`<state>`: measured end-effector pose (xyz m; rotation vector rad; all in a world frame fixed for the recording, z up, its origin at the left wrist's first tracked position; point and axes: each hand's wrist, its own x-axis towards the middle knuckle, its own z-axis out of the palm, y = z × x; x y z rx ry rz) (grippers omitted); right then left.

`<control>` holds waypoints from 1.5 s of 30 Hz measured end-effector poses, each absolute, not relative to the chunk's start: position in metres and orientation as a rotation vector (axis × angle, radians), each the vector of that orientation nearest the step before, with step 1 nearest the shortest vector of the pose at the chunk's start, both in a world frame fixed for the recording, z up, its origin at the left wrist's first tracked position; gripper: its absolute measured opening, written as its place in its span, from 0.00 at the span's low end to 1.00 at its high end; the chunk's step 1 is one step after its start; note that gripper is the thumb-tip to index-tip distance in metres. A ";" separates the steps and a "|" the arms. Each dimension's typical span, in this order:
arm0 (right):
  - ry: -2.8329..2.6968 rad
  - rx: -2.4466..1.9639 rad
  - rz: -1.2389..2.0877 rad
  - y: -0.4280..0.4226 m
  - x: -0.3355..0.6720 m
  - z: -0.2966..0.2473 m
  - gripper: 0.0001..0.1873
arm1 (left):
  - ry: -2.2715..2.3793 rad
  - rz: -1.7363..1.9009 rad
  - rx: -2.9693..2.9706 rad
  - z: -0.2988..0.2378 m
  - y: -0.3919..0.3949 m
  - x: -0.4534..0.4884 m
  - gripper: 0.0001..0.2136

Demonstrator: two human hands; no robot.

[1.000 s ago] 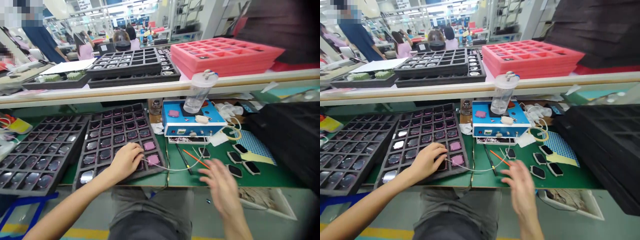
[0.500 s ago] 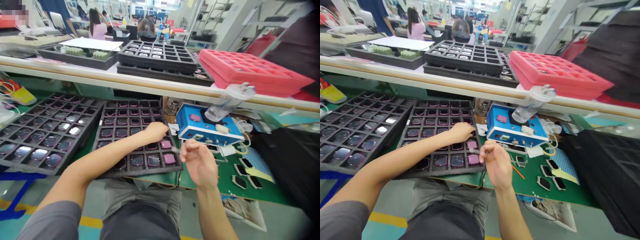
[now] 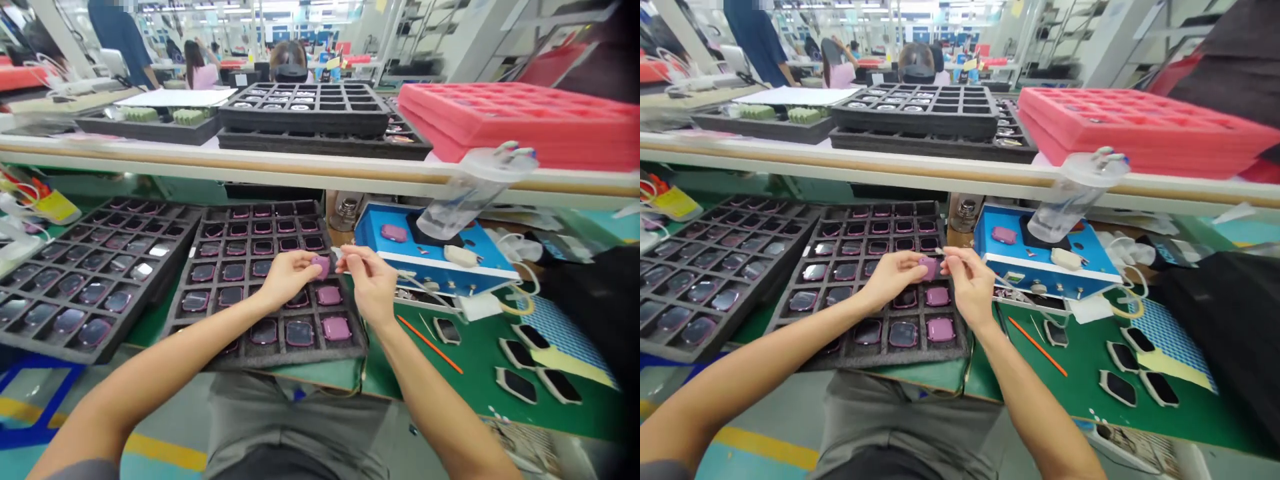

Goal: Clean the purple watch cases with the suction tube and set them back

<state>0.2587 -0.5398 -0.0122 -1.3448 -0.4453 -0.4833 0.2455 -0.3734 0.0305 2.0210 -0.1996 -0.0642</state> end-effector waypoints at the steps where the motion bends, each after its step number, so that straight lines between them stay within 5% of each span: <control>1: -0.472 -1.396 -0.548 -0.538 0.258 -0.016 0.10 | -0.170 -0.080 1.972 0.029 -0.373 0.243 0.20; 6: -0.483 -1.513 -0.808 -0.535 0.251 -0.027 0.09 | -0.004 -0.132 1.592 0.025 -0.376 0.244 0.23; 24: -0.534 -1.484 -0.701 -0.537 0.251 -0.028 0.12 | 0.060 -0.168 1.376 0.023 -0.379 0.244 0.15; 45: -0.540 -1.489 -0.680 -0.537 0.251 -0.030 0.11 | 0.053 -0.157 1.371 0.021 -0.380 0.244 0.16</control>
